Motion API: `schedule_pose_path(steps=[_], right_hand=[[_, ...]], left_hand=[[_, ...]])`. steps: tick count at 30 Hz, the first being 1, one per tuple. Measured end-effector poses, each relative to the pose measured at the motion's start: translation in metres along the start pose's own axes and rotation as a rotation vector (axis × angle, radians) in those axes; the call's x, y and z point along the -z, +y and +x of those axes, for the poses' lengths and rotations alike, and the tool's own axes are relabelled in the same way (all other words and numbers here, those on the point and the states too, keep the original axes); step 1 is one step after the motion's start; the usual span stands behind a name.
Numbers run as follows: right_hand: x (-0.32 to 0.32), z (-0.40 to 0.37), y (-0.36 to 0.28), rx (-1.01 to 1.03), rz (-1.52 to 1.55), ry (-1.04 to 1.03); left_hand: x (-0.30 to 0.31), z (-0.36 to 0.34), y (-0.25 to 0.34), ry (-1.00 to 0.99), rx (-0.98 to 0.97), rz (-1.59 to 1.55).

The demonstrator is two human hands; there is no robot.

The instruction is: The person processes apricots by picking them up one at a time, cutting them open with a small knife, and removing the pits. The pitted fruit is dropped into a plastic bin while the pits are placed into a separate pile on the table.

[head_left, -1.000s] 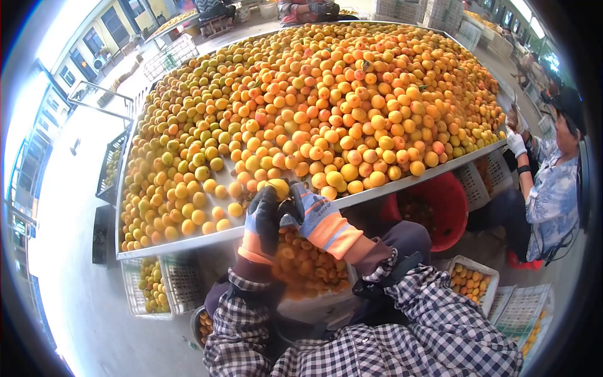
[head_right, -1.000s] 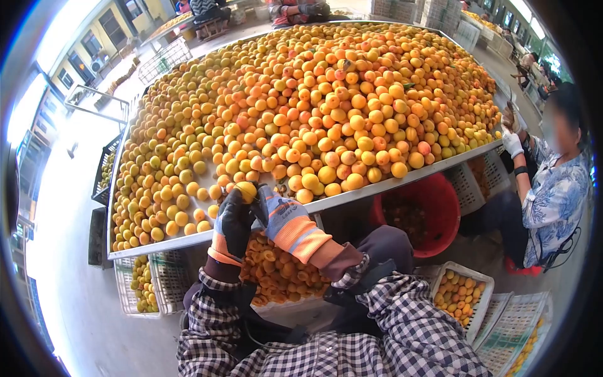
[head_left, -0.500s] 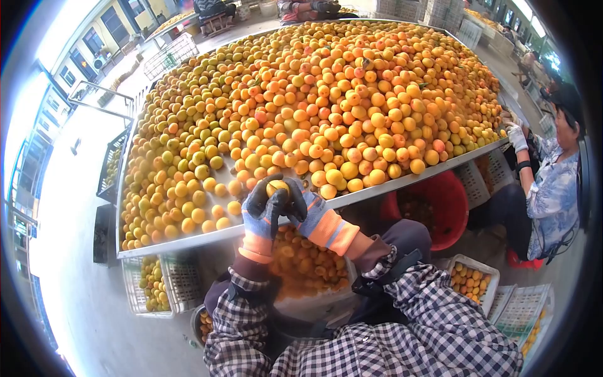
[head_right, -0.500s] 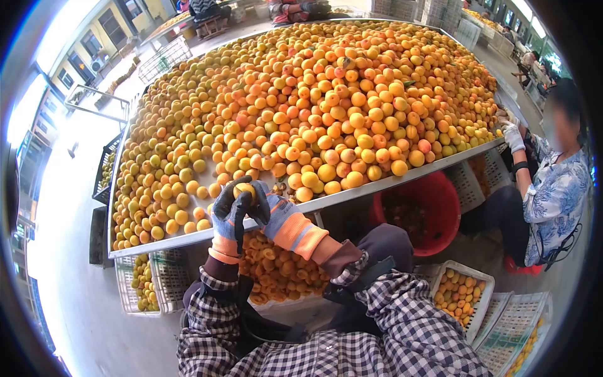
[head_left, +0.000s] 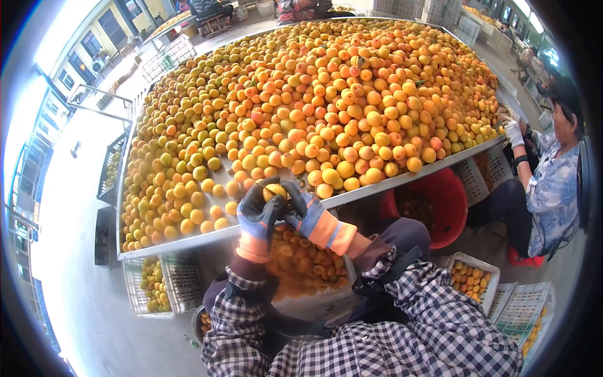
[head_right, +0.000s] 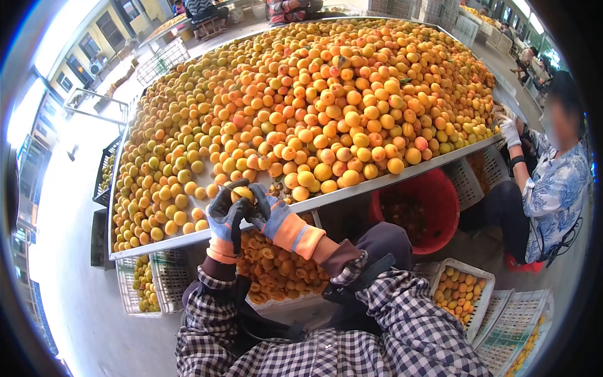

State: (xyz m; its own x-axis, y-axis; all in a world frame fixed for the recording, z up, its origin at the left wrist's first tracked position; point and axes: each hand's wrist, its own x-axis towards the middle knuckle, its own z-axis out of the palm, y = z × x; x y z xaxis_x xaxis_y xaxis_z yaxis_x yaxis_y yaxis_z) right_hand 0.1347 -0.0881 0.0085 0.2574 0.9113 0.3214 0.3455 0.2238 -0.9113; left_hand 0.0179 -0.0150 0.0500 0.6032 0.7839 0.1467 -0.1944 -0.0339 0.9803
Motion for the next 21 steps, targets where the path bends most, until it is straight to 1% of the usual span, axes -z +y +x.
schedule_pose_path(steps=[3,5,6,8,9,11,12,14,15,16,17,18,20,21], right_hand=[[-0.001,-0.001,0.003,-0.02,0.068,0.059],[0.008,0.002,-0.007,-0.206,0.321,0.028],[0.009,0.002,-0.001,-0.208,0.319,0.028],[0.009,0.006,0.004,-0.187,0.155,0.021],[0.011,0.006,0.006,-0.185,0.158,0.02],[0.023,0.01,-0.017,-0.199,0.269,0.104],[0.027,0.008,-0.02,-0.267,0.368,0.094],[0.046,0.009,-0.03,-0.127,0.371,-0.222],[0.05,0.005,-0.03,-0.02,0.276,-0.325],[0.063,0.006,-0.054,-0.047,0.101,-0.457],[0.068,0.005,-0.06,-0.13,0.132,-0.43],[0.071,0.004,-0.062,-0.217,0.163,-0.399],[0.064,0.013,-0.053,-0.022,0.264,-0.105],[0.062,0.016,-0.054,0.011,0.374,0.083]], left_hand=[[0.005,0.0,-0.007,-0.012,-0.038,0.032],[0.009,-0.001,-0.019,0.055,-0.056,0.086],[0.01,-0.002,-0.024,0.054,-0.055,0.084],[0.006,-0.002,-0.006,-0.02,0.063,-0.128],[0.009,-0.001,-0.003,-0.074,0.092,-0.088],[0.008,0.001,0.005,-0.043,0.118,-0.139],[0.009,0.002,0.008,-0.009,0.145,-0.192],[0.019,0.004,0.004,0.025,0.134,-0.193],[0.024,0.005,0.004,-0.008,0.126,-0.164],[0.028,0.006,0.004,-0.044,0.12,-0.136],[0.033,0.005,0.004,-0.113,0.162,-0.183],[0.03,0.004,0.002,-0.115,0.165,-0.188],[0.015,-0.001,0.005,-0.144,0.18,-0.148],[0.009,-0.004,0.006,-0.162,0.191,-0.139]])
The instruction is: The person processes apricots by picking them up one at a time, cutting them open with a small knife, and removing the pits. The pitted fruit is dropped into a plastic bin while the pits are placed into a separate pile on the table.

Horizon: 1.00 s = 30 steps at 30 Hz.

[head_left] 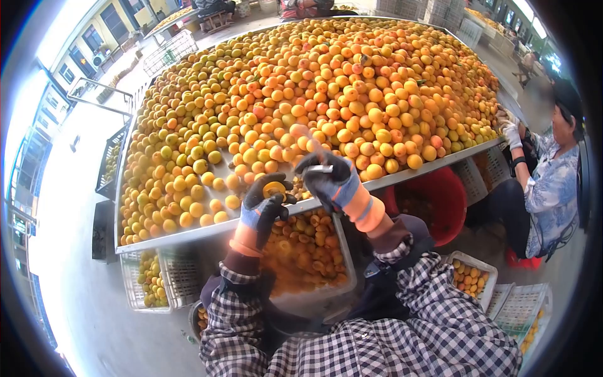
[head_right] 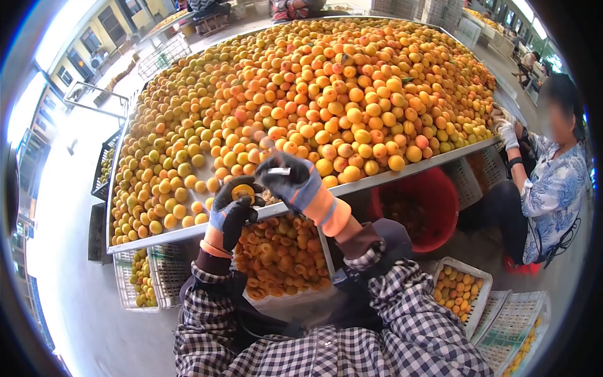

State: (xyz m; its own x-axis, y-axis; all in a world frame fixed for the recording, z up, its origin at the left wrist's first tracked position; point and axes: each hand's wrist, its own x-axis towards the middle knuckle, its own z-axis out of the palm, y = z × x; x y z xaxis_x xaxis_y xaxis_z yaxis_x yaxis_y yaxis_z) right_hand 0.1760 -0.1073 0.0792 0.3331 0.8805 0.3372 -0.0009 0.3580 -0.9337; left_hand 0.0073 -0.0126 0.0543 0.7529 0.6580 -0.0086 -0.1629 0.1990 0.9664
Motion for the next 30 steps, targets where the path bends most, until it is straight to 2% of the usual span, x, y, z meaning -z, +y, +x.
schedule_pose_path(steps=[3,5,7,10,14,16,17,19,20,21,22,23,24,26,27,29,30], right_hand=[[0.002,0.012,0.022,0.093,0.535,0.188],[-0.012,0.014,0.008,0.143,0.459,0.35],[-0.016,0.018,0.003,0.231,0.38,0.339],[-0.02,0.02,0.011,0.301,0.246,0.34],[-0.026,0.015,0.015,0.218,0.381,0.312],[-0.027,0.016,0.021,0.214,0.504,0.343],[-0.029,0.016,0.025,0.191,0.453,0.403],[-0.033,0.015,0.029,0.197,0.465,0.4],[-0.037,0.021,0.031,0.224,0.441,0.465],[-0.038,0.026,0.034,0.247,0.422,0.528],[-0.038,0.028,0.035,0.154,0.493,0.605],[-0.036,0.03,0.037,0.168,0.49,0.608],[-0.033,0.033,0.04,0.101,0.61,0.608],[-0.033,0.037,0.051,-0.002,0.751,0.645],[-0.032,0.042,0.057,0.007,0.748,0.643],[-0.029,0.05,0.075,-0.145,0.814,0.787],[-0.029,0.053,0.082,-0.025,0.562,0.833]], left_hand=[[-0.012,0.001,-0.014,-0.057,0.071,0.013],[-0.017,0.001,-0.018,-0.102,0.086,0.023],[-0.026,-0.001,-0.017,-0.083,0.169,0.025],[-0.033,-0.003,-0.014,-0.05,0.166,-0.007],[-0.02,-0.002,-0.03,-0.066,0.154,-0.041],[-0.019,-0.006,-0.036,-0.046,0.15,-0.067],[-0.022,-0.005,-0.04,-0.024,0.151,-0.095],[-0.018,0.005,-0.067,-0.034,-0.169,0.357],[-0.02,0.009,-0.068,-0.01,-0.466,0.661],[-0.018,0.01,-0.07,-0.002,-0.26,0.512],[-0.016,0.009,-0.068,0.047,-0.122,0.433],[-0.014,0.009,-0.064,0.096,0.021,0.356],[-0.012,0.011,-0.063,0.087,0.011,0.358],[-0.012,0.017,-0.059,0.055,-0.483,0.81],[-0.013,0.019,-0.057,0.052,-0.492,0.809],[-0.015,0.019,-0.051,0.102,-0.426,0.81],[-0.007,0.023,-0.06,0.102,-0.371,0.807]])
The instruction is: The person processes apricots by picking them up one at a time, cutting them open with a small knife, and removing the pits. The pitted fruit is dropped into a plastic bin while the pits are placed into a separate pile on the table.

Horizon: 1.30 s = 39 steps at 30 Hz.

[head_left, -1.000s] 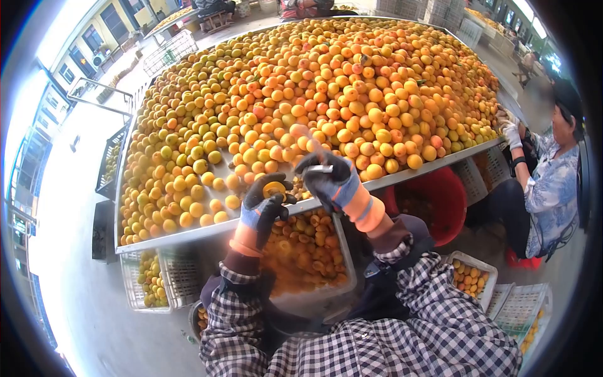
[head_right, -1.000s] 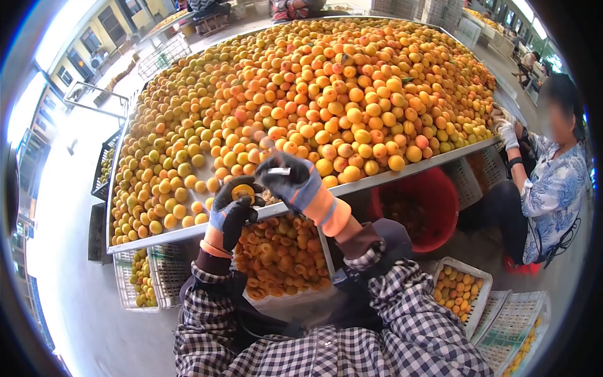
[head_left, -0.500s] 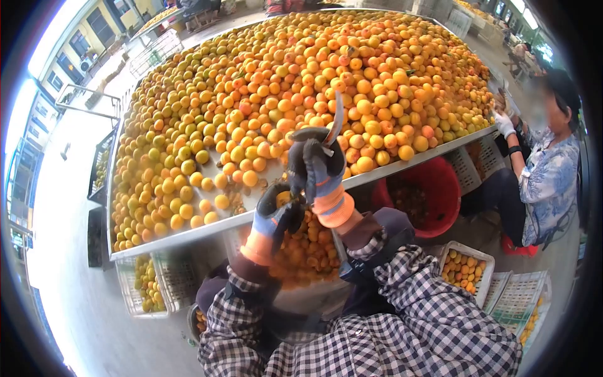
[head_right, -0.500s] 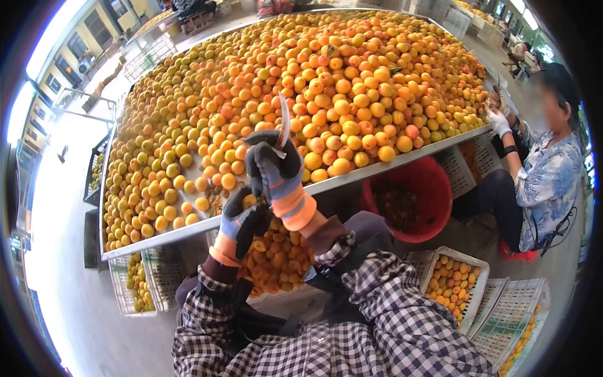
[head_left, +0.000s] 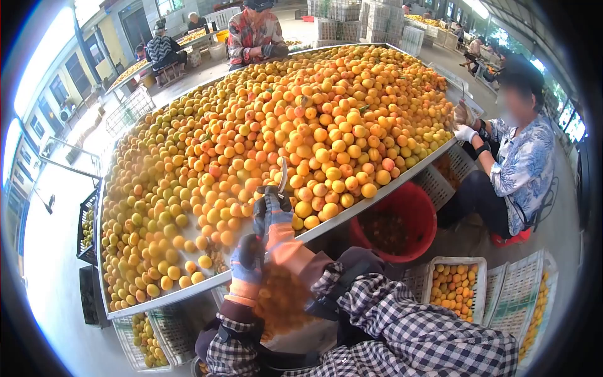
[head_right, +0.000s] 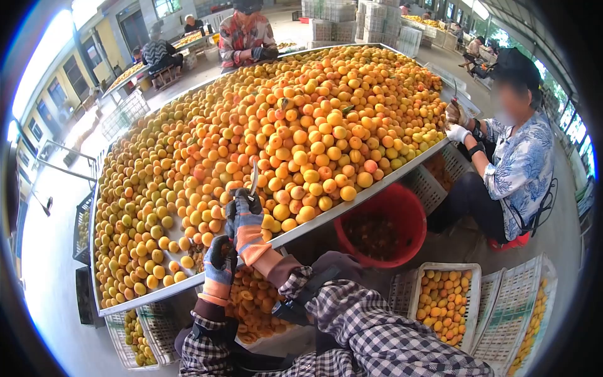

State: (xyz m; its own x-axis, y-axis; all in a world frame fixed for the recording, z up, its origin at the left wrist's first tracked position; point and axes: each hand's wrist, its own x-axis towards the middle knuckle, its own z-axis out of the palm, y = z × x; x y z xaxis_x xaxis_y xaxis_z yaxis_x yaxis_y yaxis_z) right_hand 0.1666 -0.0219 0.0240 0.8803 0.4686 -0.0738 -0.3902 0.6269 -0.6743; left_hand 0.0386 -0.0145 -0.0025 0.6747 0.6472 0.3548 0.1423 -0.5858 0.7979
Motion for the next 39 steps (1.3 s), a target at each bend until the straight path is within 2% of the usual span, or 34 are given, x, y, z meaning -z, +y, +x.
schedule_pose_path(steps=[1,3,5,7,8,11,12,13,15,17,18,19,22,24,26,27,28,29,30,31,33,34,37,38,39], right_hand=[[0.0,0.003,0.0,0.006,0.002,-0.003],[0.0,0.009,-0.003,-0.159,0.053,0.051],[0.004,0.016,0.005,-0.164,-0.011,0.053],[0.011,0.016,0.002,-0.598,0.241,0.14],[0.008,0.016,-0.001,-0.656,0.168,0.161],[0.001,0.008,-0.006,-0.589,0.221,0.166],[0.002,0.01,-0.004,-0.642,0.212,0.111],[0.001,0.016,-0.001,-0.603,0.341,0.117],[0.014,0.036,0.014,-0.635,0.452,0.019],[-0.002,0.025,-0.01,-0.494,0.201,0.093],[-0.008,0.02,-0.016,-0.382,0.135,0.093],[-0.01,0.02,-0.02,-0.261,0.068,0.091],[-0.002,0.021,-0.024,-0.211,0.031,-0.014],[0.001,0.022,-0.027,-0.205,0.016,0.006],[0.002,0.018,-0.037,-0.257,-0.041,0.042],[0.011,0.024,-0.032,-0.276,0.032,0.002],[0.012,0.023,-0.036,-0.27,-0.005,-0.016],[0.012,0.021,-0.041,-0.262,-0.041,-0.032],[0.01,0.02,-0.045,-0.287,-0.06,-0.027],[0.012,0.021,-0.045,-0.283,-0.061,-0.025],[0.016,0.024,-0.046,-0.321,-0.206,-0.067],[0.02,0.026,-0.044,-0.35,-0.249,-0.067],[0.02,0.02,-0.052,-0.399,-0.297,-0.131],[0.023,0.018,-0.051,-0.38,-0.296,-0.165],[0.025,0.02,-0.05,-0.378,-0.293,-0.167]], left_hand=[[0.001,0.002,0.002,0.001,-0.007,-0.001],[0.001,0.007,0.01,0.023,-0.085,0.001],[0.004,0.008,0.015,0.031,-0.136,0.028],[0.008,0.01,0.021,0.042,-0.179,0.058],[0.009,0.01,0.024,0.031,-0.184,0.065],[0.009,0.012,0.021,0.055,-0.143,0.095],[0.009,0.013,0.015,0.061,-0.033,-0.013],[0.01,0.01,0.008,0.075,0.088,-0.114],[0.008,0.011,-0.009,0.175,0.066,-0.185],[0.01,0.014,-0.027,0.224,0.129,-0.353],[0.019,0.016,-0.024,0.113,0.403,-0.441],[0.022,0.019,-0.019,0.119,0.493,-0.488],[0.029,0.022,-0.023,0.162,0.513,-0.517],[0.03,0.024,-0.022,0.103,0.495,-0.383],[0.033,0.026,-0.021,0.087,0.563,-0.484],[0.036,0.023,-0.022,0.108,0.576,-0.496],[0.037,0.022,-0.033,0.099,0.557,-0.337],[0.036,0.022,-0.049,0.086,0.535,-0.178],[0.033,0.017,-0.063,0.132,0.392,-0.012],[0.035,0.013,-0.063,0.13,0.39,-0.015],[0.035,0.009,-0.063,0.085,0.384,0.348],[0.041,0.012,-0.033,0.04,0.361,0.331],[0.042,0.011,-0.027,-0.006,0.234,0.31],[0.046,0.014,-0.009,-0.016,0.08,0.14],[0.056,0.011,0.01,-0.255,0.417,-0.01]])
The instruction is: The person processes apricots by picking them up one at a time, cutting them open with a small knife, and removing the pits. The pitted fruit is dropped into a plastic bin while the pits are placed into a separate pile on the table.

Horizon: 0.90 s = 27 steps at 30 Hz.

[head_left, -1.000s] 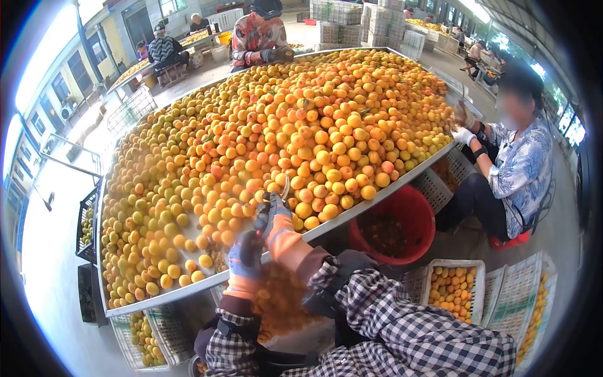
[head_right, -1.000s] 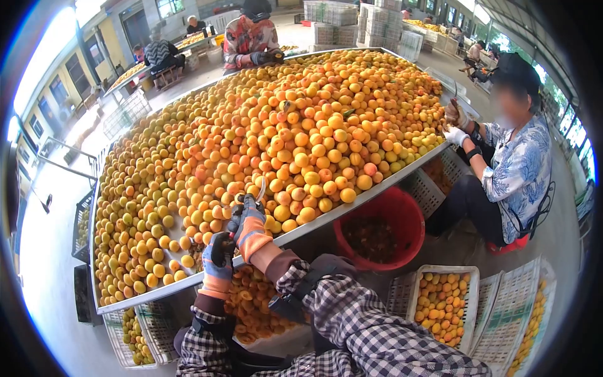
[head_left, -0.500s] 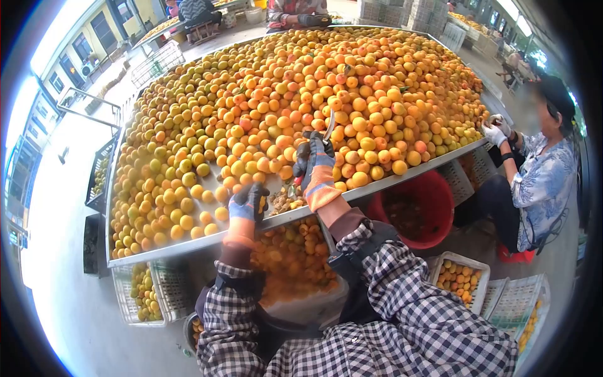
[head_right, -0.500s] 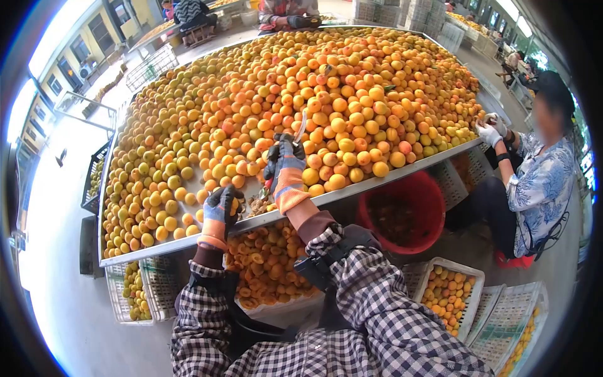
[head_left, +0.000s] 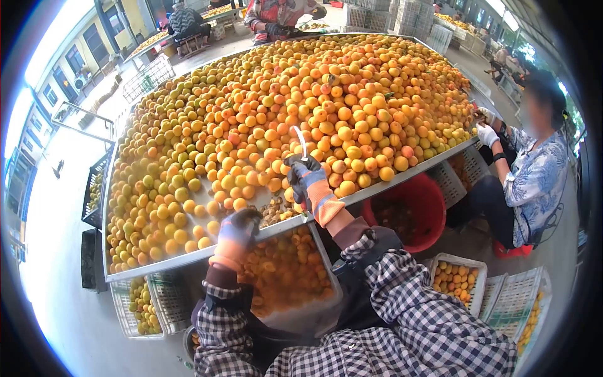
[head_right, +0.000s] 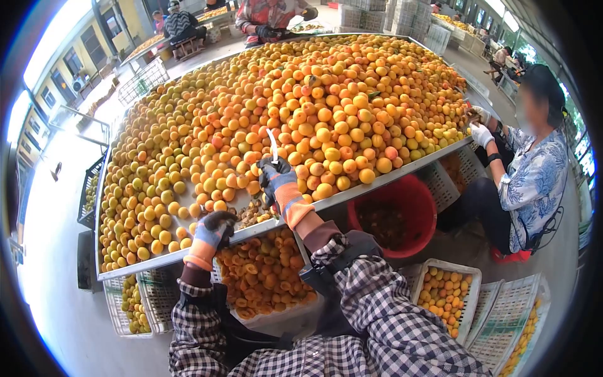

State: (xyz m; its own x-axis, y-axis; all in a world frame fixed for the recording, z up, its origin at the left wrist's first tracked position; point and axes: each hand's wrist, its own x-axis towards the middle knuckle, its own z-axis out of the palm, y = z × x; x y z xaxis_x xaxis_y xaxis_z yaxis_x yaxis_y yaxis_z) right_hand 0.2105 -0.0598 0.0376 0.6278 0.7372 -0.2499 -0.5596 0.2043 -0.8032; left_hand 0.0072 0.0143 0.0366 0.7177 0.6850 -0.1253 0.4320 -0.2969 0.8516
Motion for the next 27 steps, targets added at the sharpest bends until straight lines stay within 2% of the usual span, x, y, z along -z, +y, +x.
schedule_pose_path(steps=[2,4,5,8,9,10,11,12,13,14,16,18,20,22,25,26,27], right_hand=[[-0.005,-0.004,-0.003,-0.05,-0.057,-0.058],[-0.004,-0.008,-0.002,-0.074,-0.137,-0.02],[-0.003,-0.007,0.003,-0.062,-0.144,-0.04],[0.008,0.008,0.027,-0.051,-0.161,-0.102],[0.011,0.013,0.037,0.081,-0.315,-0.119],[0.008,0.011,0.035,0.219,-0.471,-0.131],[0.008,0.004,0.028,0.164,-0.543,-0.162],[0.01,0.007,0.023,0.249,-0.537,-0.234],[0.014,0.02,0.01,0.344,-0.67,-0.21],[0.018,0.038,-0.007,0.436,-0.804,-0.182],[0.006,0.055,-0.077,0.446,-0.718,-0.082],[0.021,0.126,-0.131,0.784,-1.161,-0.022],[0.013,0.163,-0.187,0.77,-1.667,0.138],[0.004,0.205,-0.216,0.691,-1.966,0.204],[-0.003,0.285,-0.227,0.556,-2.248,0.167],[-0.017,0.282,-0.223,0.451,-2.278,0.238],[-0.02,0.289,-0.221,0.388,-2.365,0.216]], left_hand=[[0.002,-0.01,-0.006,-0.235,-0.297,-0.113],[0.0,-0.026,0.001,-0.272,-0.32,-0.17],[0.004,-0.028,0.012,-0.297,-0.221,-0.231],[0.004,-0.01,-0.015,0.001,-0.386,0.017],[0.003,-0.011,-0.01,0.052,-0.288,-0.04],[0.003,-0.011,-0.009,0.052,-0.297,-0.044],[0.002,-0.011,-0.01,0.083,-0.313,0.009],[0.001,-0.012,-0.011,0.117,-0.328,0.061],[-0.002,-0.013,-0.013,0.126,-0.37,0.077],[-0.004,-0.015,-0.013,0.134,-0.407,0.033],[-0.002,-0.022,-0.001,0.109,-0.362,0.048],[0.0,-0.027,-0.001,0.131,-0.39,0.109],[0.003,-0.03,0.002,0.062,-0.34,0.015],[0.007,-0.025,-0.002,0.011,-0.337,0.111],[0.01,-0.012,-0.006,-0.027,-0.302,0.205],[0.01,-0.006,-0.006,-0.03,-0.287,0.213],[0.009,-0.002,-0.004,-0.021,-0.279,0.213]])
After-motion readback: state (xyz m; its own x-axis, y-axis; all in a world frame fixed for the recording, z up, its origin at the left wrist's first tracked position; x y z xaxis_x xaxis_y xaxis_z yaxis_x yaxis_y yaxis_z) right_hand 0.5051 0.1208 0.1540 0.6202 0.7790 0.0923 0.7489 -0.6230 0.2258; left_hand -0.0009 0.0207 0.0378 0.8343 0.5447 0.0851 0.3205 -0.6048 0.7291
